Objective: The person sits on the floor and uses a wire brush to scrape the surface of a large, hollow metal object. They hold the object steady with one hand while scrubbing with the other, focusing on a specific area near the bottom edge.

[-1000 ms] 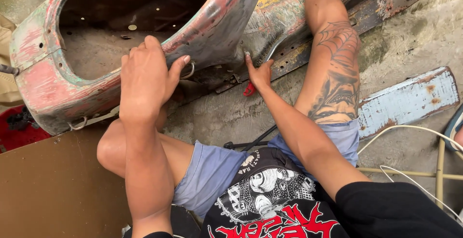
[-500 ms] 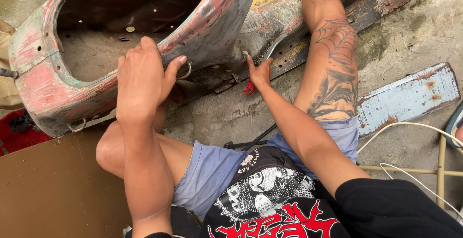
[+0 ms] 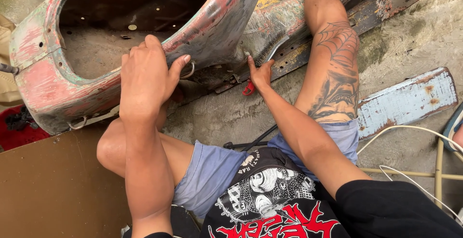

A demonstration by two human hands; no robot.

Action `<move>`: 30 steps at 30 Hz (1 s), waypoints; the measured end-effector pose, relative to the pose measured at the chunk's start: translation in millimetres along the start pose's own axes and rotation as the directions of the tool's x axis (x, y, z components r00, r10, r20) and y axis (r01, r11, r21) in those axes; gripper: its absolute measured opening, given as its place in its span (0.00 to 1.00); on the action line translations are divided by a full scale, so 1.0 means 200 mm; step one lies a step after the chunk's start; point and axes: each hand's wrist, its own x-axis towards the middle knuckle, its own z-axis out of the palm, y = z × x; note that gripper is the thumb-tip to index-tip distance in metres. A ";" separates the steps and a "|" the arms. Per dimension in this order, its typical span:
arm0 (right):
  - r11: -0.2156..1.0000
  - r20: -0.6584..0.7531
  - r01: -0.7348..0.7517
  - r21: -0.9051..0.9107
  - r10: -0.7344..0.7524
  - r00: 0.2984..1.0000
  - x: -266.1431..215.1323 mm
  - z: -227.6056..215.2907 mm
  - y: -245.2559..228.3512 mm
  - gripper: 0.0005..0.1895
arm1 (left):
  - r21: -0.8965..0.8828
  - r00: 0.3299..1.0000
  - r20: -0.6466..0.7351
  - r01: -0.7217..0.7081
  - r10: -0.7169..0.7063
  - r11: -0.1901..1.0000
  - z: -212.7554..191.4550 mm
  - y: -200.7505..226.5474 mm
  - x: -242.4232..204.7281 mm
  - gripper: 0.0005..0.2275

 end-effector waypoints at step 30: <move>0.997 0.072 0.042 -0.065 -0.037 0.997 -0.40 -0.07 -0.24 0.22 | 0.038 0.999 -0.033 -0.004 0.006 0.999 0.01 0.00 -0.01 0.26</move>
